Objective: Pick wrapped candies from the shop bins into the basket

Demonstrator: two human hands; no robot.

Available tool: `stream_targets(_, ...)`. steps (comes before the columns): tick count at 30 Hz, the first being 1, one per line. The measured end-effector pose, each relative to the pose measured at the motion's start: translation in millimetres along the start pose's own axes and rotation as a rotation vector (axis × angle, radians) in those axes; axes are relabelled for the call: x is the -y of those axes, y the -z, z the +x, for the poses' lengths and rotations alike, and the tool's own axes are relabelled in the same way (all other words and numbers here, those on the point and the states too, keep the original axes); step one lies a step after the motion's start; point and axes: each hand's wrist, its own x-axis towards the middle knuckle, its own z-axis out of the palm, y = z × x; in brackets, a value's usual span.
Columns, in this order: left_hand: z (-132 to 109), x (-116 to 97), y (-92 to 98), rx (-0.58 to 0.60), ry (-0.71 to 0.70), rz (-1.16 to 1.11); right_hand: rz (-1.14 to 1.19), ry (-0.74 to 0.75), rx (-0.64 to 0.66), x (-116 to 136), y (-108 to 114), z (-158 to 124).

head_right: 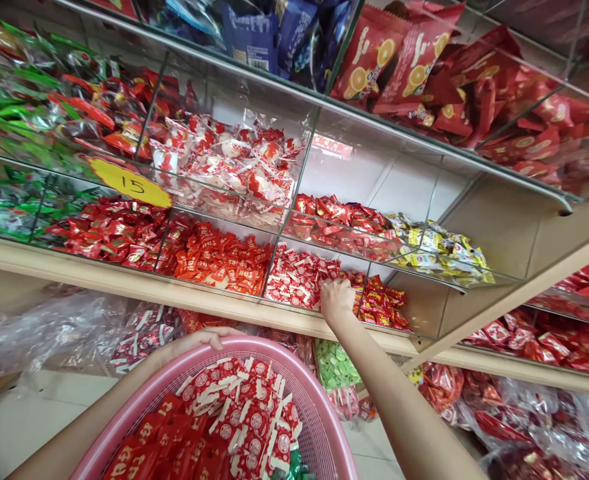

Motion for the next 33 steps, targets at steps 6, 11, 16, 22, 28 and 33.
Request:
stream_targets(6,2.5,3.4,3.1,0.023,0.005,-0.011,0.056,0.012,0.042,2.9,1.6,-2.6)
stream_targets(11,1.8,2.0,1.6,0.012,0.009,-0.014,0.067,-0.004,0.022,-3.4,-2.8,-2.3)
stream_targets(16,-0.3,-1.2,-1.3,0.021,0.006,-0.026,0.111,0.01,0.012,-13.8,-8.1,-3.1)
stream_targets(22,1.1,1.1,0.8,0.014,0.005,-0.013,0.176,-0.032,-0.028,-25.6,-4.9,-4.6)
stream_targets(28,3.1,2.7,1.8,0.024,0.004,-0.021,0.336,-0.046,-0.127,-29.0,3.9,0.9)
stream_targets(33,-2.0,-6.0,-3.7,0.015,0.007,-0.001,0.546,0.057,-0.142,-22.1,-12.9,11.6)
